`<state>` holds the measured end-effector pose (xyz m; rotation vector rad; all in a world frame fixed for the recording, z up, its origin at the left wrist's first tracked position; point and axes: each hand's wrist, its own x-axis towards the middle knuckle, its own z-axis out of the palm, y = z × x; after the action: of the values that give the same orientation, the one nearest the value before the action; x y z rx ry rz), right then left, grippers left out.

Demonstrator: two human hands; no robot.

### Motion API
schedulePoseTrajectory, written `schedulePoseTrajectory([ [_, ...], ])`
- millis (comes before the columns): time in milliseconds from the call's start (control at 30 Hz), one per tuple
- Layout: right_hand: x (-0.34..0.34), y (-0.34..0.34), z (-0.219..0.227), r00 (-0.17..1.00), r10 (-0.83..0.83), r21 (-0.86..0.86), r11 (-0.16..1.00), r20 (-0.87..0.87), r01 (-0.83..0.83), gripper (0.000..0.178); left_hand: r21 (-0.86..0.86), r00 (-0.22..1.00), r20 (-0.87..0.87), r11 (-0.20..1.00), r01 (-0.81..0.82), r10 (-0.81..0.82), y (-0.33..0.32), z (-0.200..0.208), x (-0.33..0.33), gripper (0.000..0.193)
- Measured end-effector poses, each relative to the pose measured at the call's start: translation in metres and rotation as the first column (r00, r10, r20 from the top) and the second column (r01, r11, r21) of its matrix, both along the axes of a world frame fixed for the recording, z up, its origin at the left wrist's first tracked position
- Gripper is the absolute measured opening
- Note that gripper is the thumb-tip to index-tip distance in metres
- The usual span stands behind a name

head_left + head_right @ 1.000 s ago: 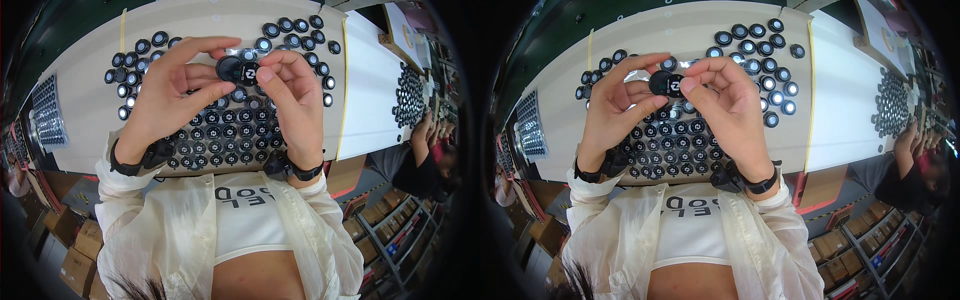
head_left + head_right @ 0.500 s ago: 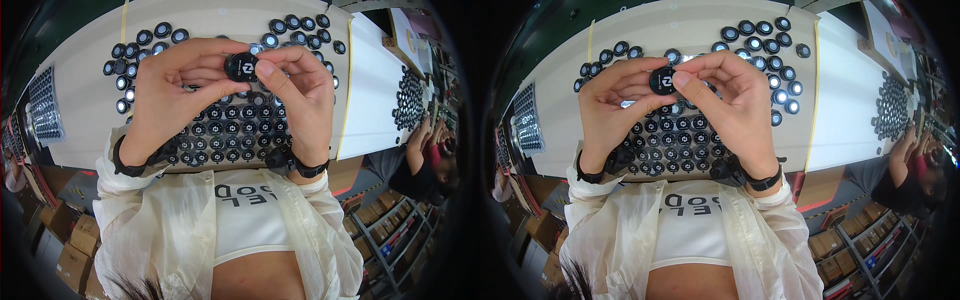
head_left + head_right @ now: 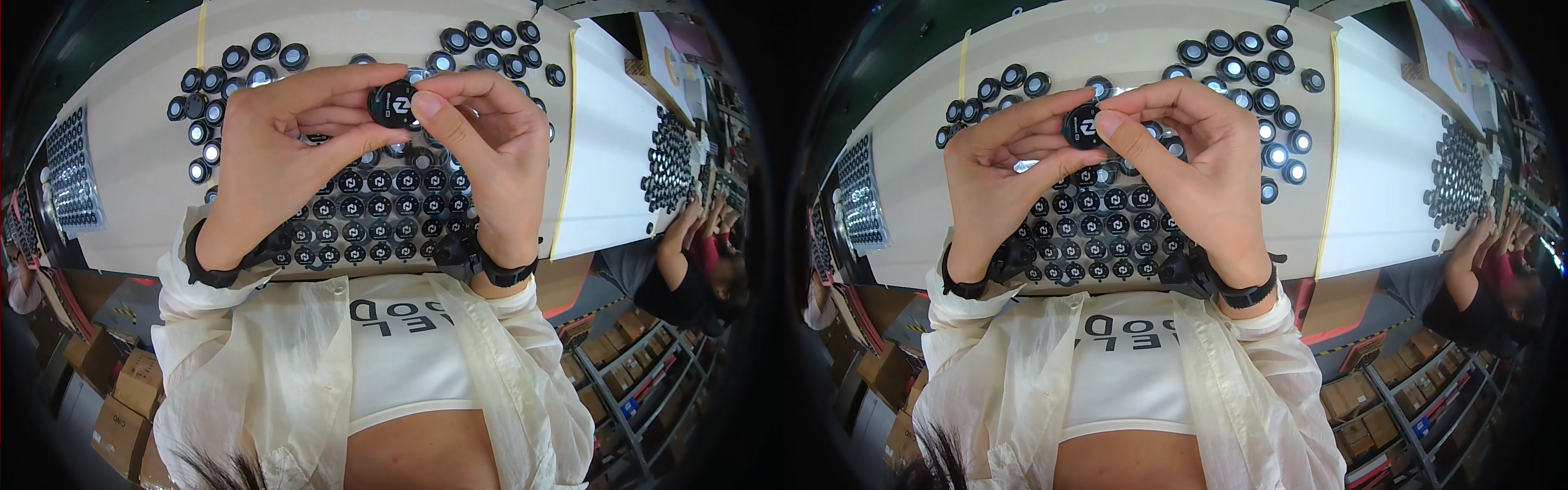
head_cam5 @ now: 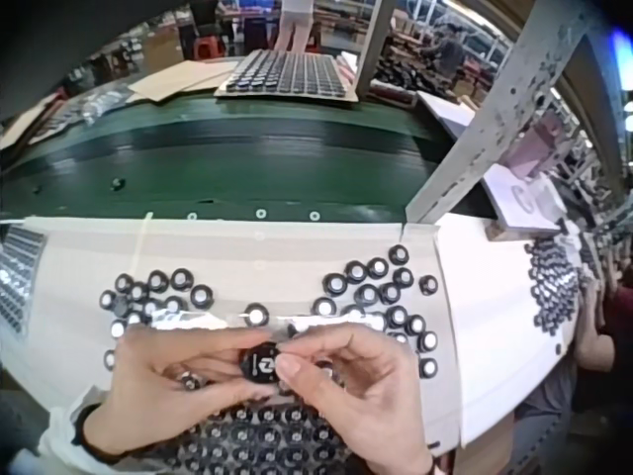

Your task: Inspecting and arranging small circular electronic components on a workbench in an assembly line.

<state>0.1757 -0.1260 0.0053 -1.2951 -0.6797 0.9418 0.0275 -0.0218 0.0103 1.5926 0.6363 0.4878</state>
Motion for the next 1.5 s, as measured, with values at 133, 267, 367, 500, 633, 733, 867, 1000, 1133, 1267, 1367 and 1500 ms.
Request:
schedulePoseTrajectory([
  [133, 0.002, 0.0, -0.003, 0.993, -0.015, 0.005, 1.0, 0.118, 0.015, 0.013, 0.077, 1.0, -0.002, 0.997, -0.005, 0.005, 0.0, -0.002, 0.001, 0.04],
  [267, 0.006, 0.002, -0.009, 0.983, -0.017, 0.014, 1.0, 0.181, 0.015, 0.011, 0.181, 0.999, -0.047, 0.983, 0.011, -0.002, 0.0, -0.003, 0.002, 0.042],
  [367, 0.008, 0.003, -0.013, 0.82, -0.08, 0.045, 0.997, 0.567, 0.066, 0.012, 0.134, 0.999, -0.038, 0.991, 0.005, 0.0, 0.001, -0.008, 0.004, 0.042],
  [500, 0.003, 0.006, -0.006, 0.793, -0.124, -0.026, 0.985, 0.597, 0.173, 0.012, 0.031, 0.999, -0.029, 0.999, 0.037, -0.036, 0.01, -0.007, 0.007, 0.041],
  [633, 0.017, -0.001, -0.014, 0.862, -0.234, 0.037, 0.969, 0.449, 0.244, 0.014, 0.312, 0.98, -0.139, 0.933, 0.179, -0.141, 0.063, -0.005, 0.023, 0.038],
  [733, 0.04, -0.028, -0.01, 0.841, -0.253, -0.077, 0.942, 0.478, 0.328, 0.014, 0.619, 0.983, -0.177, 0.782, 0.068, 0.055, 0.119, -0.002, 0.052, 0.023],
  [867, 0.056, -0.053, -0.009, 0.792, -0.094, -0.188, 0.948, 0.603, 0.256, 0.016, 0.928, 0.845, -0.373, 0.161, 0.337, 0.383, 0.212, -0.031, 0.031, 0.031],
  [1000, 0.062, -0.065, -0.004, 0.655, 0.149, -0.304, 0.944, 0.741, 0.13, 0.023, 0.927, 0.78, -0.293, -0.034, 0.373, 0.553, 0.187, -0.058, 0.037, 0.046],
  [1133, 0.063, -0.054, -0.008, 0.715, 0.301, -0.385, 0.922, 0.632, -0.048, 0.024, 0.848, 0.875, -0.484, 0.257, 0.464, 0.014, 0.099, -0.049, 0.061, 0.052],
  [1267, 0.06, -0.039, -0.013, 0.659, 0.443, -0.47, 0.87, 0.608, -0.15, 0.029, 0.74, 0.803, -0.431, 0.348, 0.575, -0.411, 0.015, -0.04, 0.052, 0.054],
  [1367, 0.062, -0.033, -0.013, 0.589, 0.528, -0.527, 0.827, 0.612, -0.194, 0.026, 0.663, 0.782, -0.412, 0.434, 0.61, -0.468, -0.003, -0.048, 0.044, 0.061],
  [1500, 0.067, -0.029, -0.015, 0.572, 0.589, -0.568, 0.786, 0.57, -0.244, 0.021, 0.631, 0.744, -0.457, 0.411, 0.657, -0.487, -0.003, -0.057, 0.04, 0.074],
])
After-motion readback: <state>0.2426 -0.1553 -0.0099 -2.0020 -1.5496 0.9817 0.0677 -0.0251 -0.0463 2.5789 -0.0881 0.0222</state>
